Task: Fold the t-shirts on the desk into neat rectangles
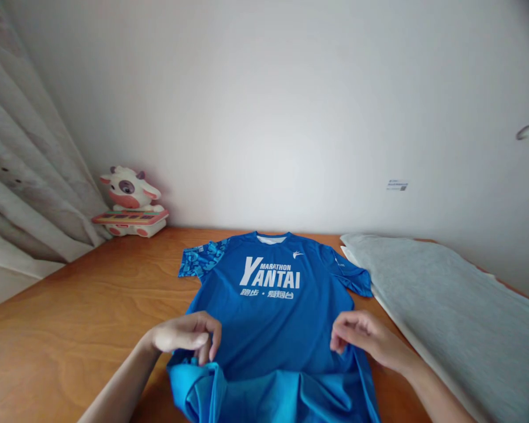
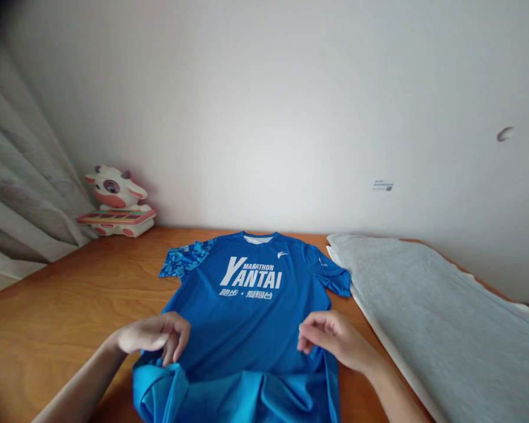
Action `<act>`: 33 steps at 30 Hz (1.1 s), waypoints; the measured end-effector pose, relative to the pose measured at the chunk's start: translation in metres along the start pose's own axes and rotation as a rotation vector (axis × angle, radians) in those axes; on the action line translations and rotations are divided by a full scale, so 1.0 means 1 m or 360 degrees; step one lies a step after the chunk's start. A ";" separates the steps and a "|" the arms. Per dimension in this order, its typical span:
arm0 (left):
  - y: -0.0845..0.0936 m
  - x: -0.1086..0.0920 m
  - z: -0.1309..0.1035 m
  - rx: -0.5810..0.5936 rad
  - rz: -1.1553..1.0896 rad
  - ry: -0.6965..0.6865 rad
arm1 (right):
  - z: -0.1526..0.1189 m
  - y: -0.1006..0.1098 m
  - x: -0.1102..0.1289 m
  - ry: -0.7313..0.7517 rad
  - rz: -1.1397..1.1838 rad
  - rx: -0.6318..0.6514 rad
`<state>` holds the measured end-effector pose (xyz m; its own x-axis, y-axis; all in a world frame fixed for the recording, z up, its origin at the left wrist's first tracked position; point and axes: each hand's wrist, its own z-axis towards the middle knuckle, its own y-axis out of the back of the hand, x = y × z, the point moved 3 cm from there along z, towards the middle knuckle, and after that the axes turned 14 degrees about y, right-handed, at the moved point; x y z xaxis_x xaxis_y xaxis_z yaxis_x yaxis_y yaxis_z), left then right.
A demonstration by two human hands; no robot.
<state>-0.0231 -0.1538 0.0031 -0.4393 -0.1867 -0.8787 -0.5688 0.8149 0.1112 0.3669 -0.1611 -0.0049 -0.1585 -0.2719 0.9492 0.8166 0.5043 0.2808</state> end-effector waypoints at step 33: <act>0.015 0.016 0.025 -0.1452 0.1504 -0.0191 | -0.006 0.043 -0.040 -0.0067 -0.1033 -0.0432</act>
<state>-0.0214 -0.1304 -0.0209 -0.8862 0.3347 -0.3202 -0.3610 -0.0659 0.9302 0.4114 -0.1342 -0.0315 -0.6777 -0.4138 0.6079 0.6583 0.0271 0.7523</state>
